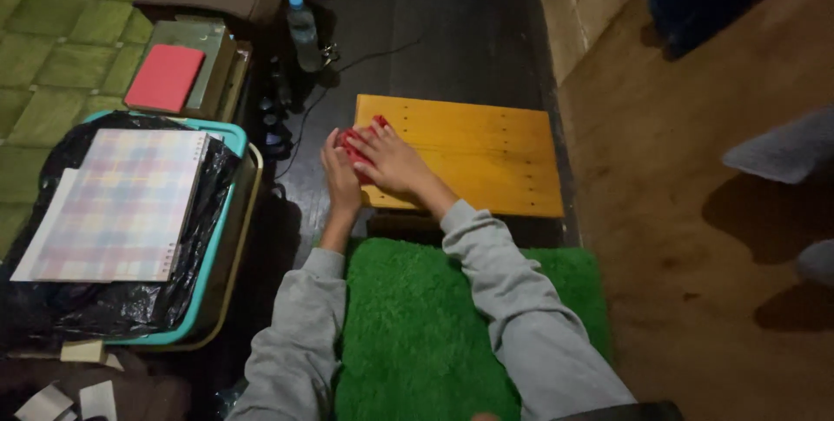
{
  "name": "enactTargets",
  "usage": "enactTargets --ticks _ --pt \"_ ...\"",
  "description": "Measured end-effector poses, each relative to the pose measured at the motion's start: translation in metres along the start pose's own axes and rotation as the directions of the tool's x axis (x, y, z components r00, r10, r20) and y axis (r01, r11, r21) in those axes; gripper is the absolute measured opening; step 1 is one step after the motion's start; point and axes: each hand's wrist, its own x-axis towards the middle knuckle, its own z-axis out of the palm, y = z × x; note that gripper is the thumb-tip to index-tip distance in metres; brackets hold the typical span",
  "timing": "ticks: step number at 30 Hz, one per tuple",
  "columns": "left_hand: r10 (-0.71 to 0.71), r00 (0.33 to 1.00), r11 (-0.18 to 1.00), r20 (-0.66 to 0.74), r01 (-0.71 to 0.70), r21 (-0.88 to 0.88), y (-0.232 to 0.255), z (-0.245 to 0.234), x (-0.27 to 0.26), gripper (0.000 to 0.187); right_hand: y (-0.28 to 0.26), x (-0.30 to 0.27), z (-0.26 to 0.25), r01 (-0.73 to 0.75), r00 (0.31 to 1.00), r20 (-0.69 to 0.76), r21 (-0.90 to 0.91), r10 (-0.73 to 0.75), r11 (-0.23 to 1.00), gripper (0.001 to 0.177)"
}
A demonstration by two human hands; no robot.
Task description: Sanding the surface of a small wooden stool using a piece of red sandpaper.
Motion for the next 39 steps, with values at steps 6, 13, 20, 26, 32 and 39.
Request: enactTargets --ticks 6,13,20,26,32,39 --pt "0.071 0.982 0.997 -0.177 -0.076 -0.022 0.024 -0.017 0.003 0.049 -0.030 -0.031 -0.009 0.070 0.997 -0.037 0.011 -0.069 0.998 0.064" --pt "0.160 0.987 0.981 0.012 -0.160 0.112 0.052 -0.014 -0.010 0.043 -0.039 -0.059 -0.008 0.042 0.996 -0.081 0.021 -0.040 0.999 0.065" --pt "0.230 0.889 0.833 0.396 -0.390 0.393 0.065 -0.006 -0.018 0.059 -0.019 -0.096 -0.031 -0.058 0.997 -0.047 -0.059 0.056 0.997 0.062" --pt "0.209 0.842 0.671 0.497 -0.493 0.554 0.058 -0.002 -0.026 0.068 0.001 -0.143 -0.052 -0.191 0.981 -0.048 -0.046 0.189 0.981 0.063" --pt "0.208 0.839 0.667 0.502 -0.497 0.555 0.063 -0.003 -0.025 0.077 0.031 -0.189 -0.068 -0.290 0.957 -0.058 -0.108 0.285 0.951 0.065" --pt "0.165 0.845 0.678 0.509 -0.472 0.563 0.063 -0.003 -0.025 0.079 0.077 -0.249 -0.088 -0.447 0.893 -0.015 -0.141 0.449 0.884 0.064"
